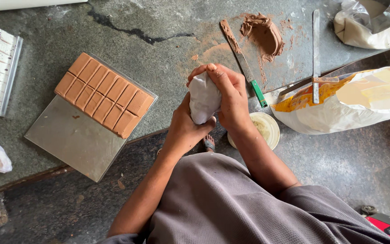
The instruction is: The person constructs a piping bag from paper, fills it with chocolate frosting using a metal spatula, trims the tip with scissors, and pipes decorative swirls onto chocolate-covered pastries on a tray.
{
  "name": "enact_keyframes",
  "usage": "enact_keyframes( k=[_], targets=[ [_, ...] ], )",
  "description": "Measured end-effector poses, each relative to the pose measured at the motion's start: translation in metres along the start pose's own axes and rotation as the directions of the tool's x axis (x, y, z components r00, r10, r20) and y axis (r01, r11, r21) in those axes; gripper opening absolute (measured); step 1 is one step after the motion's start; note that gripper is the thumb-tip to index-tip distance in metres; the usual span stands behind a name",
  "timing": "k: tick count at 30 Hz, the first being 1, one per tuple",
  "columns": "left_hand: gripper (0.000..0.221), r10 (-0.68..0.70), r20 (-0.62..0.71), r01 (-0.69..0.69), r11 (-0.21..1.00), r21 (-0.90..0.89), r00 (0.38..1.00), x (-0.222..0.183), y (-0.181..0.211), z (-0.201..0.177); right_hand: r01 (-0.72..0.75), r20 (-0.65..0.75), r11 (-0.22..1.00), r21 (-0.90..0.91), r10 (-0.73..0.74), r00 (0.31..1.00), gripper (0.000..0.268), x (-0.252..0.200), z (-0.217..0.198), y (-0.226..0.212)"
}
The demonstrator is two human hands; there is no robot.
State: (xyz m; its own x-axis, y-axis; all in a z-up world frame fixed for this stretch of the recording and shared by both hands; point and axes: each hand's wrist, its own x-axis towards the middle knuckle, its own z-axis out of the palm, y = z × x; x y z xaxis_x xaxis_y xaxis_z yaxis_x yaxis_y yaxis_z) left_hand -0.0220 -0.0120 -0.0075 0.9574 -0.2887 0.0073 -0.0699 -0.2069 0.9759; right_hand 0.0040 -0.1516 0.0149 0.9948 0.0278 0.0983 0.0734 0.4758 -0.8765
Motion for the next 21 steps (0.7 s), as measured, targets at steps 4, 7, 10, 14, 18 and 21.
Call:
enact_keyframes(
  k=[4,7,10,14,18,21],
  targets=[
    [0.076,0.027,0.028,-0.028,0.999,0.038,0.999,0.002,-0.002,0.004,0.092,0.073,0.994,0.066,-0.097,0.993,0.027,0.001,-0.008,0.002],
    [0.074,0.044,0.034,-0.045,0.999,0.029,0.998,0.003,-0.002,0.007,0.107,0.055,0.992,0.072,-0.111,0.992,0.026,0.000,-0.010,0.001],
    [0.075,0.069,0.030,-0.070,0.997,0.033,0.997,0.002,-0.002,0.006,0.078,0.063,0.996,0.033,-0.080,0.995,0.027,-0.001,-0.013,-0.007],
    [0.069,0.091,0.047,-0.094,0.994,0.048,0.995,0.003,0.000,0.002,0.106,0.104,0.970,-0.219,-0.085,0.991,0.045,0.006,-0.014,-0.017],
    [0.071,-0.014,0.046,0.009,0.996,0.091,0.999,0.004,0.000,0.010,-0.044,0.205,0.994,0.103,0.022,0.978,0.058,0.015,-0.024,-0.010],
    [0.063,-0.041,0.046,0.040,0.999,0.018,0.998,0.003,-0.001,0.013,-0.209,0.250,0.917,0.339,0.126,0.960,0.051,0.016,-0.031,0.007]
  ],
)
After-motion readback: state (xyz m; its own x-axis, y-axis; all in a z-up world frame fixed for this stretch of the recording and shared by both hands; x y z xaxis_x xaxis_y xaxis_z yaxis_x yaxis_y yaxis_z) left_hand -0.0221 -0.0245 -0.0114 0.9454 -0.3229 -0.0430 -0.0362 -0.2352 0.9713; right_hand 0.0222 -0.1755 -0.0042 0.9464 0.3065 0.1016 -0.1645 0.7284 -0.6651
